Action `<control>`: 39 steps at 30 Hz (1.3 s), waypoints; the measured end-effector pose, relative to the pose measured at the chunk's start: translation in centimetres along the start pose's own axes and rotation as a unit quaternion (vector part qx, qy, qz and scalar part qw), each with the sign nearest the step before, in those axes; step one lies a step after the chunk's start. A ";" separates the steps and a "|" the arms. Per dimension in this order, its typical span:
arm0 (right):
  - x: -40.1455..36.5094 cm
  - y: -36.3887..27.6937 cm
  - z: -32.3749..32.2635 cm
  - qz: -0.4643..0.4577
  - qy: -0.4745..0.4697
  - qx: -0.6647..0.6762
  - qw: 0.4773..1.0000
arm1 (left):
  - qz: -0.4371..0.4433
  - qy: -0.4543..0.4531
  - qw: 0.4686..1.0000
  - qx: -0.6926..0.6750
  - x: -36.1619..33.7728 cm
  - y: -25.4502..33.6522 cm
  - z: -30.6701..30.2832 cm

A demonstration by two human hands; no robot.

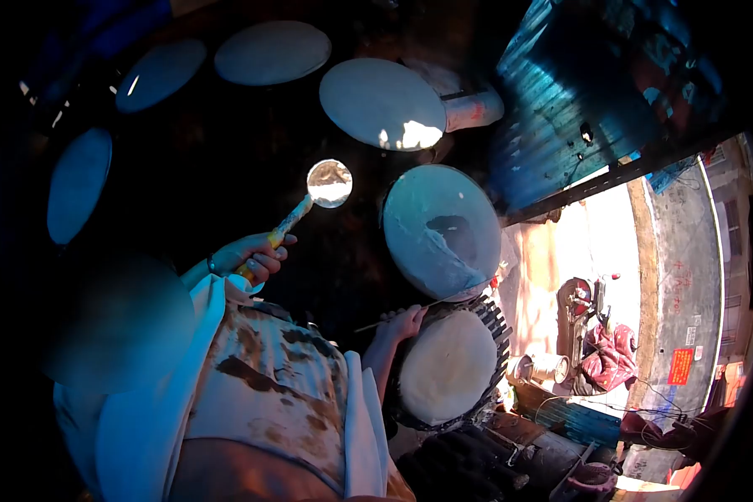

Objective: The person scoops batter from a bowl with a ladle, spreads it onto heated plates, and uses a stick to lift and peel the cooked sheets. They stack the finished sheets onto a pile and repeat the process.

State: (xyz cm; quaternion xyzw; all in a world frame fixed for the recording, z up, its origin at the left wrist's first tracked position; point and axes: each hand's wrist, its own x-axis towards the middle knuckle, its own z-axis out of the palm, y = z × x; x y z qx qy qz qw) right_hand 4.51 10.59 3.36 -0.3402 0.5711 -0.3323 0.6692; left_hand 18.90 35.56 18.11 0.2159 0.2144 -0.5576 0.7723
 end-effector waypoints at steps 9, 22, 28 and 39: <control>1.5 -0.1 -2.0 0.009 0.008 0.008 1.000 | -0.032 0.011 0.998 -0.044 0.1 -0.5 -0.6; 0.8 -2.2 -0.1 0.039 -0.130 -0.063 0.989 | 0.001 0.028 0.999 0.028 -1.8 -0.1 -1.3; 6.6 -6.9 -4.6 0.004 -0.063 -0.019 0.998 | 0.000 0.018 0.992 0.122 -2.0 1.7 -1.2; 7.0 -7.9 -10.8 0.045 -0.281 -0.178 0.942 | -0.013 -0.057 0.853 0.519 0.5 6.5 6.4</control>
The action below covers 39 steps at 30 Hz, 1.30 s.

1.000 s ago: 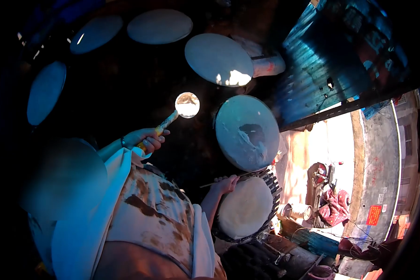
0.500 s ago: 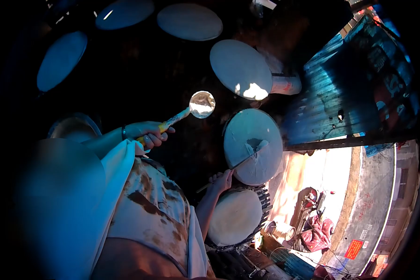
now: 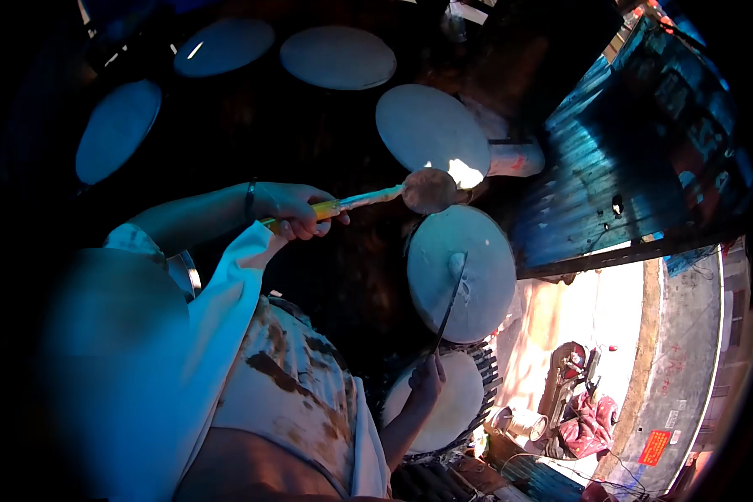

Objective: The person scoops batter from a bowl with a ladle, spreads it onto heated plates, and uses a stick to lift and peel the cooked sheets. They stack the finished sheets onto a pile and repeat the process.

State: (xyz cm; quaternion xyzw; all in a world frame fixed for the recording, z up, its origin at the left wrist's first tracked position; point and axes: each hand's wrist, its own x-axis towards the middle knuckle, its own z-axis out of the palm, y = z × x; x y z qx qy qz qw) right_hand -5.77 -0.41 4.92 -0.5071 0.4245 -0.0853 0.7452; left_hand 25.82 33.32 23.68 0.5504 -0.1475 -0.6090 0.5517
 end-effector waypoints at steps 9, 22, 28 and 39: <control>-4.0 8.4 3.0 -0.230 0.209 -0.589 0.746 | 0.017 -0.056 0.996 0.060 10.7 2.4 7.0; -1.3 6.8 13.0 -0.090 0.055 0.211 0.972 | -0.021 0.178 0.977 -0.115 21.2 -10.1 15.3; 1.5 6.0 13.3 -0.118 -0.072 0.314 0.939 | -0.082 0.121 0.959 -0.245 20.9 -9.7 12.1; 1.7 10.2 11.3 -0.118 0.105 0.225 0.961 | -0.077 0.076 0.992 -0.072 19.8 -9.1 13.9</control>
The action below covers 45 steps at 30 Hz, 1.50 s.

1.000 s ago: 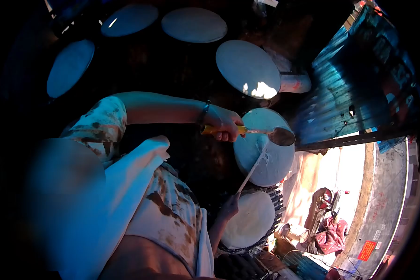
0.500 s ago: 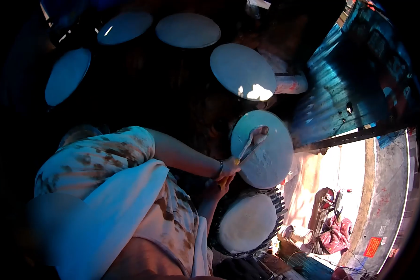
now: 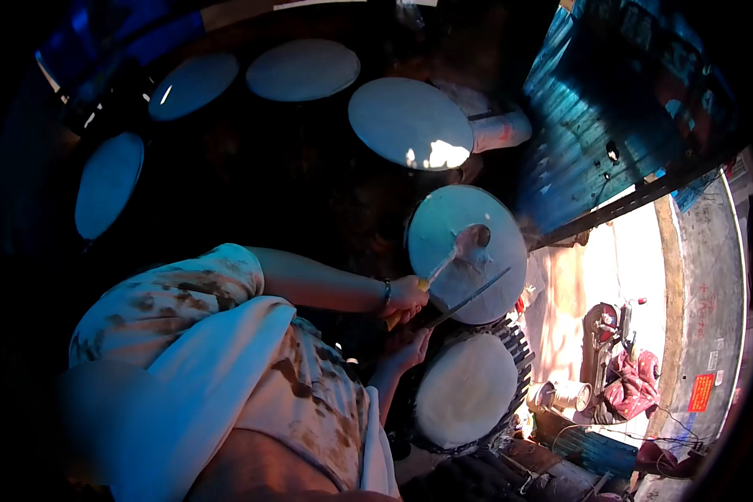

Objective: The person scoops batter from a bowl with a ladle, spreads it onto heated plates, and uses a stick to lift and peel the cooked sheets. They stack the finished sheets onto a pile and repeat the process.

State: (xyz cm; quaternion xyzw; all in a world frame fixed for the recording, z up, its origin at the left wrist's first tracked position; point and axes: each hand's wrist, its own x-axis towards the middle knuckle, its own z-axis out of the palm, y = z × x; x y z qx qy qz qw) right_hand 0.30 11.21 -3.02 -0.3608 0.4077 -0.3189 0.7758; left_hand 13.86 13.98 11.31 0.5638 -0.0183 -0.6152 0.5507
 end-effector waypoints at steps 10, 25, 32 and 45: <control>-2.5 -2.7 4.5 -0.016 -0.058 0.060 0.996 | -0.070 -0.003 0.994 -0.078 0.2 1.1 0.3; -0.3 -7.8 3.8 -0.366 0.027 -0.532 0.763 | -0.111 -0.365 0.756 -0.532 -1.6 8.3 -6.4; 12.5 -14.9 -3.3 -0.257 0.134 -0.682 0.672 | -0.066 -0.290 0.802 -0.518 -4.5 6.8 -11.3; -5.6 -0.1 0.3 -0.055 -0.008 -0.217 0.975 | -0.014 -0.054 0.993 -0.106 -9.8 1.2 -12.5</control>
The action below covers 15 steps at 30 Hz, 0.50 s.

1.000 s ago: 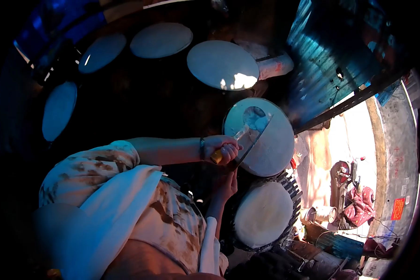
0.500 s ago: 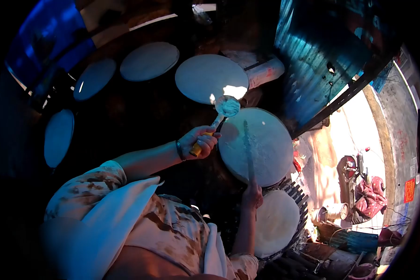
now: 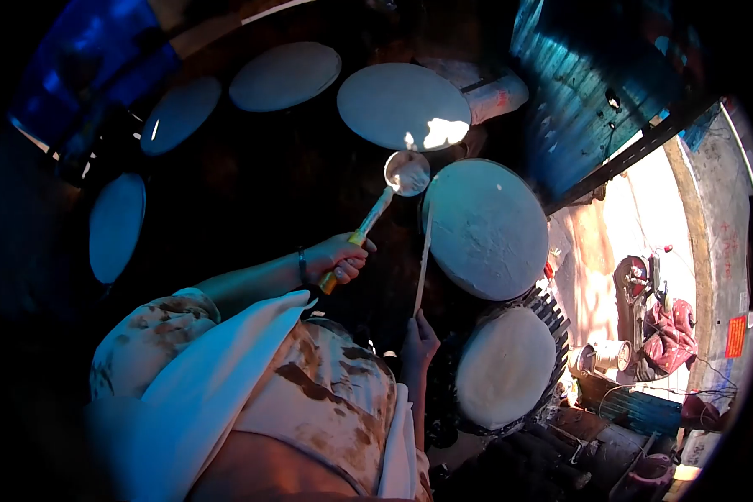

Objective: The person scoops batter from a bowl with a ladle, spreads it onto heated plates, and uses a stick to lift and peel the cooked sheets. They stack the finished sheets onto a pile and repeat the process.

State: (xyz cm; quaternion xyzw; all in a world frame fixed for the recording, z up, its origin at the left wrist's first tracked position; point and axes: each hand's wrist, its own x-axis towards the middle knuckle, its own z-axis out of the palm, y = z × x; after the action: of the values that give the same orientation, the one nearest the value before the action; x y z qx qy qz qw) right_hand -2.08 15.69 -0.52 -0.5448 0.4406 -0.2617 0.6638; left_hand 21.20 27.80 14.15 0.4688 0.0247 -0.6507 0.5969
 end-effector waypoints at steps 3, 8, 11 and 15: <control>-3.2 -3.6 -1.1 0.054 0.152 0.137 0.977 | -0.032 -0.016 0.985 0.168 1.2 -1.4 2.7; -3.4 -2.9 -2.0 0.025 0.219 0.160 0.962 | -0.024 -0.049 0.932 0.358 5.6 -4.5 5.8; -3.1 -0.9 -2.0 0.006 0.225 0.157 0.962 | 0.067 -0.004 0.825 0.561 6.5 -5.4 6.1; -4.5 -0.1 -1.9 0.006 0.222 0.122 0.967 | 0.225 0.014 0.727 0.649 8.7 -8.0 0.8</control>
State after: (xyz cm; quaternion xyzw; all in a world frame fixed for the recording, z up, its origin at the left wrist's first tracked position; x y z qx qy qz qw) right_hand -5.85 18.47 0.93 -0.3851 0.5451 -0.4241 0.6122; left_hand 15.68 22.99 4.83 0.7425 -0.5016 -0.3483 0.2751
